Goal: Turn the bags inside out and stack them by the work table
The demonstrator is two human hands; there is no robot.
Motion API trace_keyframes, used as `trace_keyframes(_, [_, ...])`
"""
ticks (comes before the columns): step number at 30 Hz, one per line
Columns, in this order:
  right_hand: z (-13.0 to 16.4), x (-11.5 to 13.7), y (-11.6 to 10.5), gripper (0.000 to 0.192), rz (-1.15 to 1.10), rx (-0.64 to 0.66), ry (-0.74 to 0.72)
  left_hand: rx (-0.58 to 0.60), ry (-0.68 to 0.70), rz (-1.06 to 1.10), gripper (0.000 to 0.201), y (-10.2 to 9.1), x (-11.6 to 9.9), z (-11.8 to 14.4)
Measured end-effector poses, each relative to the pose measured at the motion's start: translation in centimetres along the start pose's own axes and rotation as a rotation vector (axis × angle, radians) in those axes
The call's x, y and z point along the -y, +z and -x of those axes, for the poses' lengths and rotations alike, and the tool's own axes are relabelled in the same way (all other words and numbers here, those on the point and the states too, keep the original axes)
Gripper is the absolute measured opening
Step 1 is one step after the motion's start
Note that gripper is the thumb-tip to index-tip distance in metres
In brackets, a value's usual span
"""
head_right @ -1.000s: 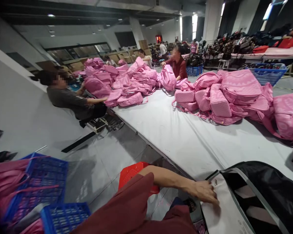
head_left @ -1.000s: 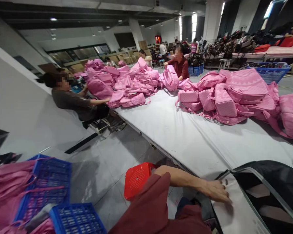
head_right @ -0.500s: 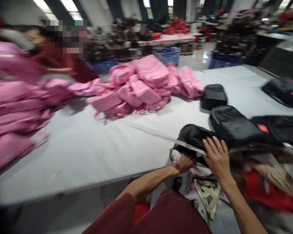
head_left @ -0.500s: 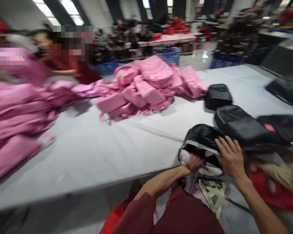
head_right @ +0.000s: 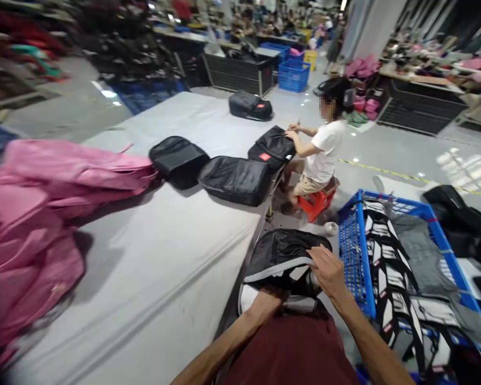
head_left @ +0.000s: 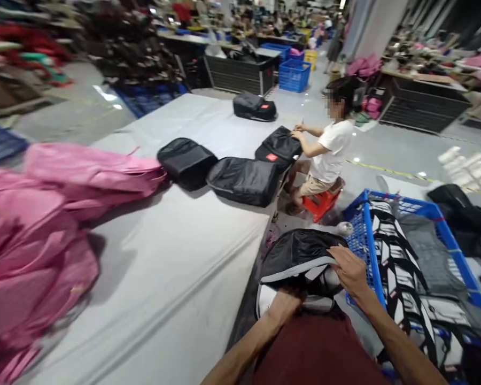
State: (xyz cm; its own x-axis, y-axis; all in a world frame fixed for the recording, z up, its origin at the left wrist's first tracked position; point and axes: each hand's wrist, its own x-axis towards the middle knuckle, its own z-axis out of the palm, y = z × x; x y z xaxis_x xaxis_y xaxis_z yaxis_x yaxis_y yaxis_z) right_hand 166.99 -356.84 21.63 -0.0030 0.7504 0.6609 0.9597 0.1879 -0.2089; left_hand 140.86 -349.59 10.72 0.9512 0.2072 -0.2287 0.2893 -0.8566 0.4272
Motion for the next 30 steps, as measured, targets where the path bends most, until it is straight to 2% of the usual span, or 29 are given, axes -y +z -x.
trace_keyframes(2, [2.1, -1.0, -1.9, 0.025, 0.083, -0.026, 0.113, 0.030, 0.139, 0.035, 0.051, -2.4, -0.6, -1.7])
trace_keyframes(3, [2.9, -1.4, -2.8, 0.025, 0.133, -0.038, 0.168, -0.030, 0.214, 0.053, 0.050, -3.7, -0.8, -2.5])
trace_keyframes(5, [4.1, -2.5, -4.2, 0.030, 0.241, -0.059, 0.260, -0.282, 0.374, 0.074, 0.044, -6.4, -1.3, -4.2])
trace_keyframes(7, [4.7, -3.8, -5.0, 0.034, 0.336, -0.076, 0.324, -0.607, 0.467, 0.067, 0.040, -8.9, -1.6, -6.5])
trace_keyframes(9, [4.9, -5.4, -5.2, 0.037, 0.409, -0.098, 0.357, -0.833, 0.418, 0.053, 0.042, -10.7, -1.6, -9.5])
trace_keyframes(10, [4.9, -6.2, -5.0, 0.037, 0.434, -0.108, 0.365, -0.882, 0.348, 0.047, 0.048, -11.4, -1.5, -11.3])
trace_keyframes(12, [4.7, -8.1, -4.5, 0.038, 0.451, -0.111, 0.378, -0.849, 0.225, 0.037, 0.069, -11.8, -1.0, -15.2])
trace_keyframes(14, [4.5, -9.9, -3.8, 0.038, 0.412, -0.103, 0.402, -0.735, 0.165, 0.042, 0.081, -11.4, 0.0, -18.9])
trace_keyframes(16, [4.3, -11.8, -3.1, 0.037, 0.334, -0.076, 0.457, -0.649, 0.123, 0.065, 0.082, -10.6, 1.5, -22.1])
trace_keyframes(20, [2.9, -16.1, -1.8, 0.033, 0.159, 0.094, 0.620, -0.622, 0.092, 0.247, 0.066, -10.2, 5.1, -26.8])
trace_keyframes(22, [1.4, -18.8, -1.2, 0.031, 0.035, 0.211, 0.741, -0.550, 0.063, 0.397, 0.055, -11.1, 6.5, -28.9])
trace_keyframes(25, [-1.4, -23.2, 0.0, 0.048, -0.256, 0.342, 0.967, -0.390, -0.089, 0.585, 0.039, -13.2, 7.7, -32.2])
trace_keyframes(28, [-3.5, -27.3, 2.6, 0.062, -0.546, 0.330, 1.119, -0.324, -0.218, 0.754, 0.054, -15.2, 7.9, -35.6])
trace_keyframes(30, [-4.0, -29.4, 5.3, 0.067, -0.665, 0.288, 1.185, -0.221, -0.339, 0.942, 0.068, -16.2, 7.8, -37.5])
